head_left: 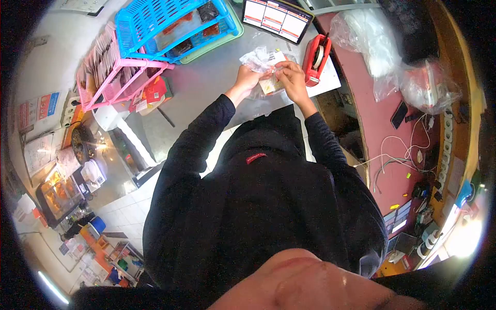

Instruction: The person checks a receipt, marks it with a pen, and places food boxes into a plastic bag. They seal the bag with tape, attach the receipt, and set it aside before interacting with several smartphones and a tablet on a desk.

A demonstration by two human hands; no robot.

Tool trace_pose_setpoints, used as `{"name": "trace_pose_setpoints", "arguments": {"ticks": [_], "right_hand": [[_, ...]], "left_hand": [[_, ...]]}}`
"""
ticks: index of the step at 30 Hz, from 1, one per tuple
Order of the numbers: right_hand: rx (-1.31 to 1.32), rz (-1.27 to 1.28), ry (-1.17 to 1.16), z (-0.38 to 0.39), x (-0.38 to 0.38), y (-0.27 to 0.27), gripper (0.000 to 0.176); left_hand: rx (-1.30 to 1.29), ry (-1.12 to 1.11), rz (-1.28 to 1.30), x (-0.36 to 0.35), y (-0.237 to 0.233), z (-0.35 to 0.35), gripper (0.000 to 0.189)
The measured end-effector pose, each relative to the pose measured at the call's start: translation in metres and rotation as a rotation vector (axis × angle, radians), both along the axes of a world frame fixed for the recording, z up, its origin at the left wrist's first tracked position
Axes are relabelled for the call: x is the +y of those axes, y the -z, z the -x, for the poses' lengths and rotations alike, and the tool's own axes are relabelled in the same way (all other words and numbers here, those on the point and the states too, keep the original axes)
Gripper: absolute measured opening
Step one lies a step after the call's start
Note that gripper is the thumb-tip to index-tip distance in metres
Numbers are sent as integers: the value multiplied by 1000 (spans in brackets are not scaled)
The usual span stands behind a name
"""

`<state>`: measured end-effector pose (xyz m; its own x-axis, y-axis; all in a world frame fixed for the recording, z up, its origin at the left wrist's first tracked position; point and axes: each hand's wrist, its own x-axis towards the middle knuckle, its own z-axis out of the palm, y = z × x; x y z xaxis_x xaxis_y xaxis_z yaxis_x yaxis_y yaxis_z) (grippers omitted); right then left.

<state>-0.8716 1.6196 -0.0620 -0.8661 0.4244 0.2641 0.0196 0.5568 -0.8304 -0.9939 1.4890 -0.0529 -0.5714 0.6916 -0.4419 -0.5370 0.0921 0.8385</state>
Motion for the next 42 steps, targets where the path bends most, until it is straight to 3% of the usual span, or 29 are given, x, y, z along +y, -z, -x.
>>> {"name": "trace_pose_setpoints", "arguments": {"ticks": [7,13,17,23,26,28,32,34,35,37,39,41,42], "right_hand": [[-83,-5,24,6,-1,-6,18],[-53,-28,-7,9,5,4,19],[-44,3,-35,6,6,-1,18],[-63,-50,-27,13,2,-9,17],[-58,-48,69,14,-6,-14,15],[-31,-95,166,13,-10,-20,13],[-87,-224,73,16,-1,-14,11],[-58,707,-59,17,-3,-12,6],[-63,706,-63,6,0,-2,6],[-129,562,-65,-20,12,24,5],[-199,527,-17,-27,11,5,5],[-292,186,-43,-20,11,-18,10],[-175,-327,-2,-11,3,-48,16]], "left_hand": [[98,-28,-67,-3,1,-5,31],[32,7,41,-2,-1,-1,26],[26,-21,-27,-1,-3,-4,25],[216,70,-23,-9,0,-5,23],[201,43,-21,-10,12,-6,23],[330,29,-1,-11,18,-8,24],[460,41,27,-12,9,-10,25],[530,53,129,-12,4,-8,28],[527,48,129,-13,2,-10,28],[531,72,29,-11,-4,-9,30],[505,63,20,-8,-3,-6,31],[461,85,29,-14,2,-6,33],[341,97,-65,-17,3,-2,42]]}}
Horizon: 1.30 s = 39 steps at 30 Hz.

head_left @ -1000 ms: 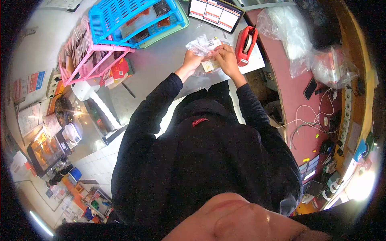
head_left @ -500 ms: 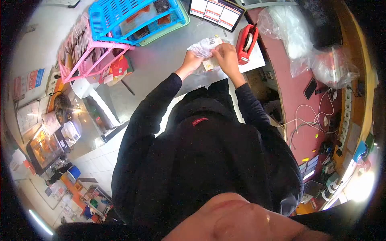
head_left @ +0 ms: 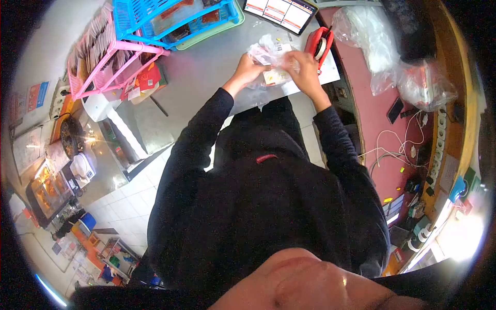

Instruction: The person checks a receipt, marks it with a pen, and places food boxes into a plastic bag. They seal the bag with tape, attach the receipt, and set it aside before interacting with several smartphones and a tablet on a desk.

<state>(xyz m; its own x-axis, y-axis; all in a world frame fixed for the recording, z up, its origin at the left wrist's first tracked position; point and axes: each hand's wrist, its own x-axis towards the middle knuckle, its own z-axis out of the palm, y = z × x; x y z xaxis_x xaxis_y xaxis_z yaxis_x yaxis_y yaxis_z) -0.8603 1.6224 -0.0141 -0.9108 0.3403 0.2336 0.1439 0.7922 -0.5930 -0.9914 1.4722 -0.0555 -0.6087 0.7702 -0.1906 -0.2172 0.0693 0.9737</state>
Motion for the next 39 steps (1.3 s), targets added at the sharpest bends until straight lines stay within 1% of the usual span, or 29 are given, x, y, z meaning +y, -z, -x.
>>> {"name": "trace_pose_setpoints", "arguments": {"ticks": [1,2,3,4,5,7,9,10,11,12,13,14,15,16,17,18,19,21,22,24,27,34,37,39], "right_hand": [[0,0,-3,11,2,-5,16],[82,-229,-130,24,2,-3,19],[140,-338,-270,32,1,6,22],[206,-446,-408,39,-1,14,25],[217,-445,-425,37,-3,21,25],[132,-271,-454,42,-3,29,23],[184,-317,-529,29,-21,-17,21],[244,-249,-463,20,-27,-37,22],[299,-184,-394,8,-29,-63,23],[197,-100,-313,-3,-29,-103,13],[250,172,-310,-10,-14,-110,15],[251,419,-255,-16,-20,-149,20],[256,668,-198,-24,-32,-195,25],[287,646,-201,-32,-33,-216,25],[248,696,-242,-42,-31,-233,26],[205,746,-279,-56,-29,-249,27],[226,732,-268,-71,-29,-269,27],[227,676,-364,-103,-25,-302,28],[251,670,-346,-118,-17,-308,28],[185,632,-340,-146,0,-317,28],[260,632,-319,-188,21,-318,29],[266,608,-338,-260,54,-326,31],[201,620,-339,-278,59,-329,31],[265,653,-371,-283,60,-323,31]], "left_hand": [[0,-3,0,-2,-2,4,42],[-13,-127,-109,-9,-5,4,47],[-29,-257,-207,-23,-3,-2,53],[218,-248,-52,-41,11,3,59],[225,-266,-51,-57,18,-5,59],[-214,-620,156,-84,26,-28,50],[-245,-656,129,-117,51,-44,52],[-276,-660,113,-128,57,-54,58],[-284,-678,90,-130,58,-65,58],[-551,-713,-61,-126,57,-78,65],[-808,-722,-220,-116,54,-89,73],[-789,-313,-535,-103,48,-106,85],[-774,-279,-730,-81,-18,-132,70],[-768,-227,-929,-58,-87,-157,54],[-748,-113,-1004,-45,-117,-180,54],[-731,-19,-999,-33,-128,-197,54],[-712,68,-989,-23,-135,-213,53],[-682,195,-940,-9,-144,-243,53],[-674,249,-911,-4,-146,-258,52],[-657,331,-858,7,-149,-284,52],[-649,409,-811,25,-149,-320,51],[-626,466,-748,54,-140,-383,48],[-598,450,-735,57,-141,-398,47],[-569,431,-727,57,-141,-403,47]]}}
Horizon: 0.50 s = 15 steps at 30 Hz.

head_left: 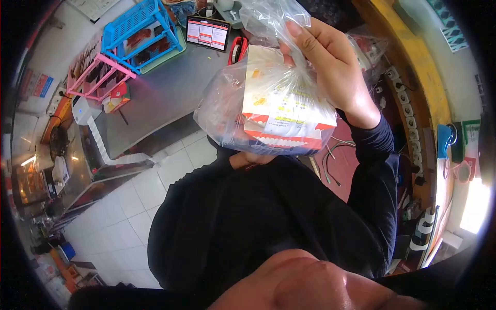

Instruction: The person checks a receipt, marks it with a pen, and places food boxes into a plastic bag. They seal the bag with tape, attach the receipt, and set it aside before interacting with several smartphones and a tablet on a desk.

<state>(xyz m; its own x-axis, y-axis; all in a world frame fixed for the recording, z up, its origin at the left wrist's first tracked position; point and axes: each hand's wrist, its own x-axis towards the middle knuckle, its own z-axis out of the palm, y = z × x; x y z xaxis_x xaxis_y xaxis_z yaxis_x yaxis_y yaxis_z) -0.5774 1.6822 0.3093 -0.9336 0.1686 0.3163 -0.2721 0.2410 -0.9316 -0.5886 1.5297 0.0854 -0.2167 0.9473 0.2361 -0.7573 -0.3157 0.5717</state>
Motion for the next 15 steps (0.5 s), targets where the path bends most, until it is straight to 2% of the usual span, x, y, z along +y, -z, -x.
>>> {"name": "trace_pose_setpoints", "arguments": {"ticks": [8,9,11,15], "right_hand": [[-21,-91,-134,-34,-19,-8,25],[45,-137,-102,-37,-21,-4,21],[286,-496,-15,-37,-20,5,19],[335,-804,51,-43,-49,60,39]], "left_hand": [[101,-130,63,-15,-3,5,44],[112,-144,67,-16,-4,5,44],[133,-162,71,-17,-6,6,43],[142,-168,45,-15,-6,5,42]]}}
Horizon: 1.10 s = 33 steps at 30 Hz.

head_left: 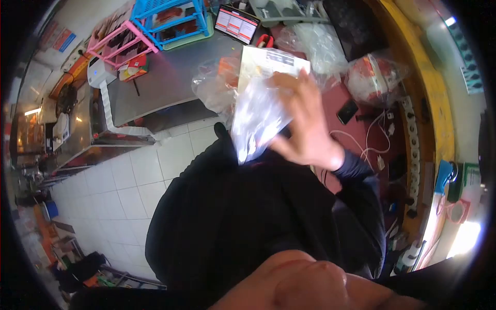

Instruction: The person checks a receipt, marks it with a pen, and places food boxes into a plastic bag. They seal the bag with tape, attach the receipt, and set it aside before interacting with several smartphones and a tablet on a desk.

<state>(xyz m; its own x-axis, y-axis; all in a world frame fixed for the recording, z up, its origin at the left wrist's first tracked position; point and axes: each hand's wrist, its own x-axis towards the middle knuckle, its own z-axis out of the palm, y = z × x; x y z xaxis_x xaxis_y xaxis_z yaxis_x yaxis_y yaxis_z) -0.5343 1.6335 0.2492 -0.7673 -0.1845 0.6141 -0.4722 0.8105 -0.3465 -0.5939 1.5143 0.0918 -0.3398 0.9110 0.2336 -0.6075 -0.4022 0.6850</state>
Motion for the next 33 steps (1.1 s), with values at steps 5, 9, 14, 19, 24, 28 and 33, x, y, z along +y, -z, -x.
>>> {"name": "trace_pose_setpoints", "arguments": {"ticks": [5,9,14,19,24,28,33], "right_hand": [[280,-135,-15,-10,-21,78,29],[536,-125,-28,-5,-37,91,22],[599,-74,-16,18,-48,89,22],[608,-31,-9,55,-61,87,26],[495,59,-40,106,-71,85,19],[252,284,-117,151,-56,92,12],[-127,1549,370,247,-76,166,19]], "left_hand": [[-2,-81,-25,-8,0,17,40],[-28,-237,103,-42,13,46,39],[-46,-318,192,-55,27,70,37],[-63,-343,235,-60,34,100,36],[-103,-400,291,-56,46,136,35],[-71,-543,430,-65,76,197,33],[452,-798,999,-117,152,361,32]]}}
